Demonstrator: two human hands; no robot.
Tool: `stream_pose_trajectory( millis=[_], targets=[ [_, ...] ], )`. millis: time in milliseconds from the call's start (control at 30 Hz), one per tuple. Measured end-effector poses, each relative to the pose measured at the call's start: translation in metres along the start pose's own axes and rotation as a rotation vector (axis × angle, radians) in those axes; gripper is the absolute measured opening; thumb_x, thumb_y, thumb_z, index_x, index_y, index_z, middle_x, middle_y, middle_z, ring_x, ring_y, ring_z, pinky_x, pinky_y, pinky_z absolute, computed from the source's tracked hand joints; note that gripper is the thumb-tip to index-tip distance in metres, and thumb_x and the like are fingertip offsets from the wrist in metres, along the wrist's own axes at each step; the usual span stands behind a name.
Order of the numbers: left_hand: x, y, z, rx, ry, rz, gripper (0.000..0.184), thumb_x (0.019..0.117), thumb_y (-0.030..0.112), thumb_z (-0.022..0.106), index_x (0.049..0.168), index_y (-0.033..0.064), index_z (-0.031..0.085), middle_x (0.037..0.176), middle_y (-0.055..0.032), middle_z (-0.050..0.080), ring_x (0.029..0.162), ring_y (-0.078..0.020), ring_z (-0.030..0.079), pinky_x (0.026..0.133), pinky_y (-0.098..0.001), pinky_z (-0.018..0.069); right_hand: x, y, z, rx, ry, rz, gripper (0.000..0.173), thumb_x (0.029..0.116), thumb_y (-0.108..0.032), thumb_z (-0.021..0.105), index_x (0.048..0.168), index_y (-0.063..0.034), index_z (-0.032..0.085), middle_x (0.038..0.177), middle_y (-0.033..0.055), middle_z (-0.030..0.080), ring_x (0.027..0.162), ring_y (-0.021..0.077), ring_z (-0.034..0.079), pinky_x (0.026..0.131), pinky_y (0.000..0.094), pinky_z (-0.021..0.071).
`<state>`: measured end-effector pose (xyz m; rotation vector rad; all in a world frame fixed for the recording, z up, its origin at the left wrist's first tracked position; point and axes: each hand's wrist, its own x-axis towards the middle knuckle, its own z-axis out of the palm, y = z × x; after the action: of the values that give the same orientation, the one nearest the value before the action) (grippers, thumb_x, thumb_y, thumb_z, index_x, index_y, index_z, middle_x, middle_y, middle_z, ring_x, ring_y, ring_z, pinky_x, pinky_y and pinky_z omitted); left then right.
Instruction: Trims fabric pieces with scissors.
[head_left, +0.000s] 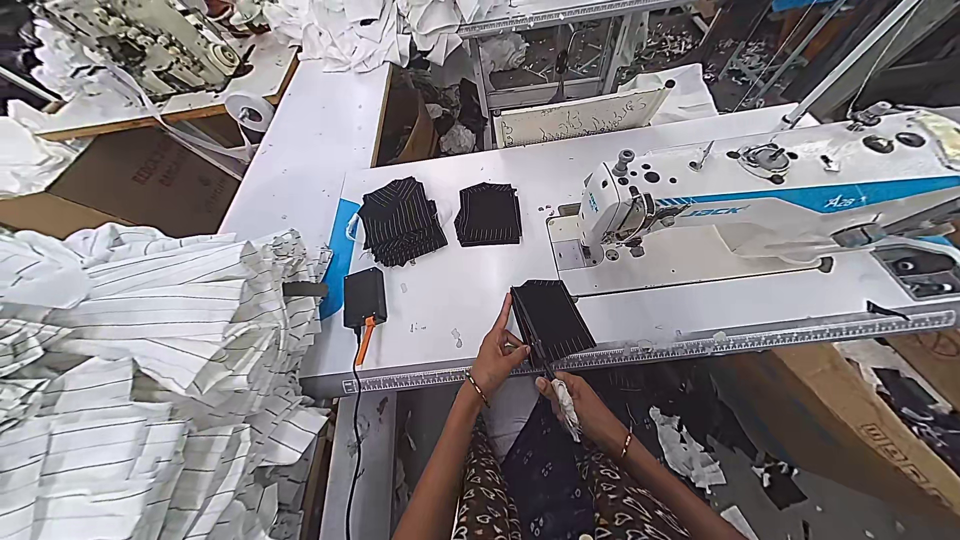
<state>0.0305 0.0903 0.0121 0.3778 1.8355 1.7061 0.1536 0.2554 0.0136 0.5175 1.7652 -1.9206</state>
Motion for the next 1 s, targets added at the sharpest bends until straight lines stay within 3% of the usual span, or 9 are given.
stream_pose_trajectory(
  millis=[67,200,333,500,633,767,867,933,1000],
  targets=[
    [-0.001,0.0,0.001,0.021,-0.007,-0.008,0.099,0.0868,-0.003,0.067,0.162,-0.0003,0.002,0.109,-0.0113,0.066,0.06,-0.0009,0.059,0.061,-0.019,0.0529,0.001,-0.003,-0.001,-0.021,0.018,-0.014,0.033,0.1013,-0.04,0.063,0.086,-0.0114,0.055,0.059,-0.0066,0.049,0.049,0.0038,0.048,0.051,0.0211,0.0431],
    [-0.001,0.002,0.001,0.022,-0.041,-0.003,0.099,0.0881,-0.004,0.066,0.162,0.0021,0.001,0.152,-0.0186,0.043,0.065,0.0022,0.06,0.064,-0.0169,0.0535,0.001,0.004,-0.002,-0.011,0.026,-0.04,0.034,0.0995,-0.041,0.066,0.085,-0.0114,0.056,0.057,-0.0063,0.049,0.046,0.004,0.048,0.048,0.0211,0.0432],
    [-0.001,0.003,0.0,0.04,-0.032,-0.013,0.096,0.0882,-0.004,0.065,0.163,0.004,0.005,0.16,-0.0182,0.035,0.066,0.0024,0.06,0.064,-0.0174,0.0536,0.001,0.004,0.0,0.034,0.038,-0.038,0.034,0.0992,-0.04,0.066,0.084,-0.0112,0.056,0.056,-0.0057,0.05,0.046,0.0042,0.049,0.047,0.021,0.043],
    [-0.003,0.008,0.003,0.126,-0.009,-0.031,0.09,0.0886,-0.004,0.065,0.162,0.0025,0.014,0.125,-0.0181,0.063,0.063,-0.0034,0.059,0.061,-0.0225,0.0524,0.01,-0.01,-0.007,-0.028,0.036,-0.029,0.033,0.1011,-0.039,0.064,0.085,-0.0116,0.054,0.059,-0.0056,0.05,0.049,0.0044,0.049,0.05,0.0212,0.0442],
    [-0.006,0.006,0.0,0.138,-0.014,-0.008,0.083,0.0892,-0.005,0.062,0.162,0.005,0.022,0.159,-0.016,0.039,0.068,-0.0007,0.059,0.062,-0.022,0.0517,0.016,-0.004,-0.012,-0.118,0.065,-0.088,0.035,0.0965,-0.04,0.069,0.081,-0.0121,0.056,0.057,-0.0062,0.051,0.047,0.0043,0.05,0.05,0.0228,0.0433],
    [-0.01,0.014,-0.008,0.35,-0.019,-0.007,0.062,0.0907,-0.004,0.056,0.152,0.0024,0.046,0.162,-0.0174,0.036,0.095,-0.0183,0.066,0.079,-0.0336,0.0542,0.013,-0.004,-0.011,-0.048,0.204,-0.158,0.029,0.0937,-0.032,0.074,0.082,-0.01,0.059,0.057,-0.0056,0.054,0.047,0.0037,0.051,0.049,0.022,0.0438],
    [-0.01,0.026,-0.011,0.564,0.05,0.171,0.05,0.0919,0.002,0.064,0.141,0.0,0.059,0.153,-0.0143,0.052,0.134,-0.0339,0.055,0.113,-0.0482,0.0405,0.018,-0.014,-0.019,-0.127,0.407,-0.261,0.026,0.0926,-0.03,0.073,0.086,-0.0069,0.062,0.058,-0.0052,0.055,0.048,0.0041,0.052,0.05,0.0248,0.0455],
    [-0.003,0.028,-0.01,0.613,0.172,0.441,0.039,0.0908,0.006,0.068,0.129,-0.0018,0.069,0.14,-0.0143,0.064,0.134,-0.035,0.057,0.116,-0.0494,0.0395,0.026,-0.016,-0.027,-0.18,0.531,-0.37,0.027,0.0924,-0.03,0.073,0.085,-0.0065,0.061,0.056,-0.0067,0.053,0.047,0.0015,0.051,0.049,0.0233,0.0448],
    [0.012,0.04,-0.011,0.585,0.246,0.654,0.03,0.0928,0.001,0.064,0.121,-0.0038,0.072,0.132,-0.0163,0.069,0.127,-0.0296,0.064,0.111,-0.0417,0.0478,0.037,-0.012,-0.036,-0.219,0.63,-0.544,0.028,0.0914,-0.03,0.072,0.082,-0.0069,0.06,0.056,-0.01,0.051,0.047,-0.0038,0.048,0.047,0.0184,0.0414]
  ],
)
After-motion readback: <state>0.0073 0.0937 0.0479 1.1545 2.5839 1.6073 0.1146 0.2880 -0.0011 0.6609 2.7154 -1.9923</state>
